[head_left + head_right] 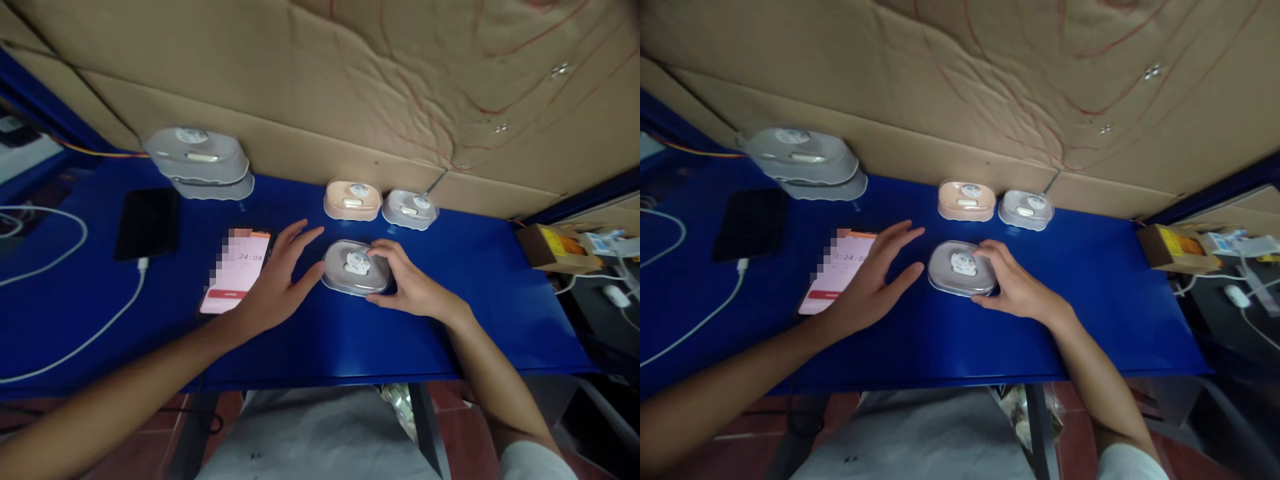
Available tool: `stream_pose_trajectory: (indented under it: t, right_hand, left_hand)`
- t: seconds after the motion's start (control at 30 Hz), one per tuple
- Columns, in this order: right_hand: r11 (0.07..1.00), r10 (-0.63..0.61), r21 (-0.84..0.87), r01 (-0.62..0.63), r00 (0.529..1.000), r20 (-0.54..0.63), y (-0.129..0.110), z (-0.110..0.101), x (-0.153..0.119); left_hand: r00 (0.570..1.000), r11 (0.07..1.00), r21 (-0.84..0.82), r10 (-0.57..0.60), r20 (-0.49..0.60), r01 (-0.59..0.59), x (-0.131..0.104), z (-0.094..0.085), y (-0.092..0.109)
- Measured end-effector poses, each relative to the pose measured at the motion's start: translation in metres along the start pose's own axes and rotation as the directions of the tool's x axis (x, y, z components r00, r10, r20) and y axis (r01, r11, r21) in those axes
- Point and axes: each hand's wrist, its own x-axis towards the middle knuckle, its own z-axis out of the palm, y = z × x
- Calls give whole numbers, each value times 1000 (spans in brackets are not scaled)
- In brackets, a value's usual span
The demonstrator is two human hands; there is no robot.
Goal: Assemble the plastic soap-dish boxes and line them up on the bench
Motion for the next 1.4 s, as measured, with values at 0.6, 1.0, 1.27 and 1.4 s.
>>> stream_pose_trajectory:
  t: [0.6,1.0,1.27,1.4]
  right_hand:
    - [773,525,-214,-597,792,-312,137,-100,-125]
    - [726,350,-277,-629,686,-638,187,-85,-90]
    - [900,150,-296,-318,866,-477,129,-36,-29]
    - [954,94,-219,-204,899,-428,79,-14,-11]
  left_hand:
    - [947,719,620,196,253,-314,124,14,-13]
    - [849,672,520,399,346,-528,-5,3,-8]
    - [840,726,425,432,329,-540,-5,6,-15]
    - [856,787,352,410,315,-507,-9,9,-12]
